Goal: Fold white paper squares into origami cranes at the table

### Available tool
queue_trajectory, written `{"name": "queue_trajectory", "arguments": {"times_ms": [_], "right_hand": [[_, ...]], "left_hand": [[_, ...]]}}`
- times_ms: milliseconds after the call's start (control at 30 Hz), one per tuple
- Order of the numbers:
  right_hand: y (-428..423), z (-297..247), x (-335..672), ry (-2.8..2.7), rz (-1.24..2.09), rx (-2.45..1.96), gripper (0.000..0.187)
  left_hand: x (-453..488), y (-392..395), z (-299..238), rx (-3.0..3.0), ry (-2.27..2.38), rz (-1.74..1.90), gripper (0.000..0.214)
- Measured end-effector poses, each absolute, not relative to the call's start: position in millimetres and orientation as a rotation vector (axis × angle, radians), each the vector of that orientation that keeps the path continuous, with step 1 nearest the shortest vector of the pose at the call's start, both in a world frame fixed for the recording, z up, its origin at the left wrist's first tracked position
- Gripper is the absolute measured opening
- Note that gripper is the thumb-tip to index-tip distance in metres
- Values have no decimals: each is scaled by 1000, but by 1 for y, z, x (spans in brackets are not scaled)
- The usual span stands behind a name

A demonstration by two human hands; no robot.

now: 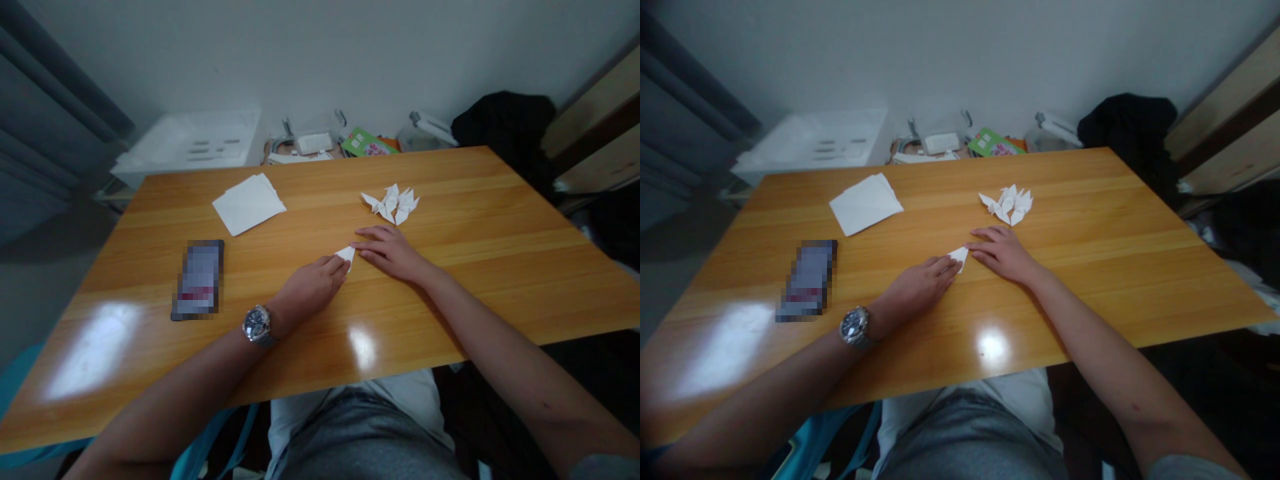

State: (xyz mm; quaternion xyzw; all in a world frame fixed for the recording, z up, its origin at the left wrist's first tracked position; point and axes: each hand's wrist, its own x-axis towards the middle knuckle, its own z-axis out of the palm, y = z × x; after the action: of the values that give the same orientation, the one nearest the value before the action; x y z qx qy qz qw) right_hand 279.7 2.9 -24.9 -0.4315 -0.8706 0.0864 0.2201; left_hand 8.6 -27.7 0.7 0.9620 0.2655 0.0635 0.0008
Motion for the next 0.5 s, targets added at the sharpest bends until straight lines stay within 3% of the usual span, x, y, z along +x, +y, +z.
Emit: {"name": "queue_trajectory", "arguments": {"times_ms": [233,500], "right_hand": [[14,-31,279,-2212,436,-1087,13],[16,-27,277,-2119,688,-1080,12]], "left_hand": [[5,-26,0,2945,825,230,44],[4,-23,-5,2943,771,255,46]]}}
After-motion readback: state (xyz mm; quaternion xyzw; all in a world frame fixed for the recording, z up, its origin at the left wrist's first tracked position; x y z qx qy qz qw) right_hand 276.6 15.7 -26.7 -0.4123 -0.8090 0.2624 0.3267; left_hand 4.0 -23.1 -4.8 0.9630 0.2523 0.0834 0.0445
